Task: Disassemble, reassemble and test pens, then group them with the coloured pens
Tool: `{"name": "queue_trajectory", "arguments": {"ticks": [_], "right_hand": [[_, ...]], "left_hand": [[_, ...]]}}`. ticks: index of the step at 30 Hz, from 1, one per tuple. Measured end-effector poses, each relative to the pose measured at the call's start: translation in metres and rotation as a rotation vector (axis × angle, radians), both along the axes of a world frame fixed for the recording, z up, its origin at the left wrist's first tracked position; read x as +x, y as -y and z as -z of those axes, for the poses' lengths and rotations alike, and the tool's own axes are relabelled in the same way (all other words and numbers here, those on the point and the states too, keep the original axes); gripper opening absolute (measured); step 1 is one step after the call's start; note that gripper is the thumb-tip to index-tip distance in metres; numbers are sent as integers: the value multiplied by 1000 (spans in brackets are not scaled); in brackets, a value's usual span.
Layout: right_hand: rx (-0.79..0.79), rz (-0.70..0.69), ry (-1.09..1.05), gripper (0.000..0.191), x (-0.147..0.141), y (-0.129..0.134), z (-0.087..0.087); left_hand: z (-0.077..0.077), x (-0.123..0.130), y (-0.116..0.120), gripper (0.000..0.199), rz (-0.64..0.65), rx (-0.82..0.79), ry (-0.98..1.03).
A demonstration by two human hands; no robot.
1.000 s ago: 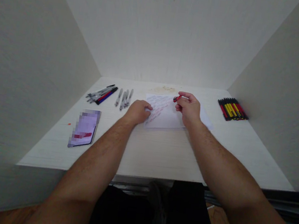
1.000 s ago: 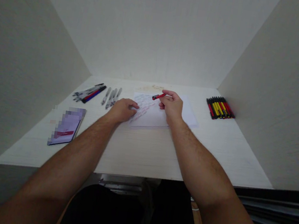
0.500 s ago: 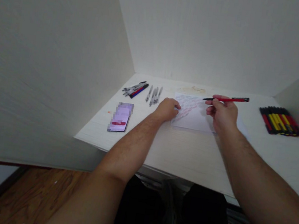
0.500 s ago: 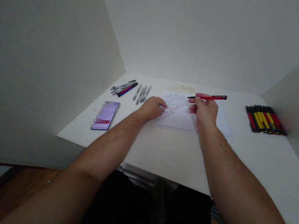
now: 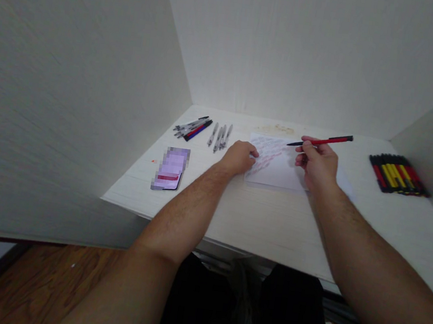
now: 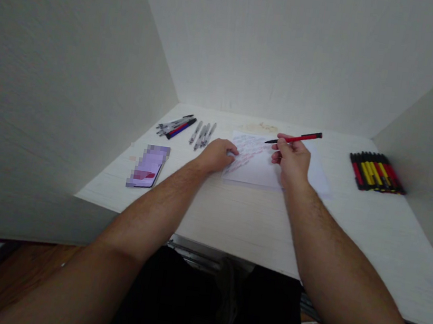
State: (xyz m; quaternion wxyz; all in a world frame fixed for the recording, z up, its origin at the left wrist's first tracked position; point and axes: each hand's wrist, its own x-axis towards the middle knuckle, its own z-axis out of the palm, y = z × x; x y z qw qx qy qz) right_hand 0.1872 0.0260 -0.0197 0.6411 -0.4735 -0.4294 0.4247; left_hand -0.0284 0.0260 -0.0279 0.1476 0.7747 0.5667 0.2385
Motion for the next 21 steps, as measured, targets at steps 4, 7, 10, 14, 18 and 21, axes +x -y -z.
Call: {"name": "queue_trajectory", "arguments": {"ticks": [4,7,10,14,18,21], "right_hand": [[-24,4,-5,17,-2,1,-1],[-38,3,-1,17,-3,1,-2],[-35,1,-5,19,-3,0,0],[-29,-4,-11,19,-2,-1,2],[-45,4,-19,15,-3,-1,2],[-60,6,-29,12,-4,-1,1]], "left_hand": [[1,0,-1,24,-13,9,-8],[0,0,-2,24,-16,6,-33],[-1,1,-2,24,-22,-15,-35],[-1,0,-1,24,-23,-27,-12],[1,0,-2,25,-21,-3,-4],[2,0,-3,25,-14,9,0]]}}
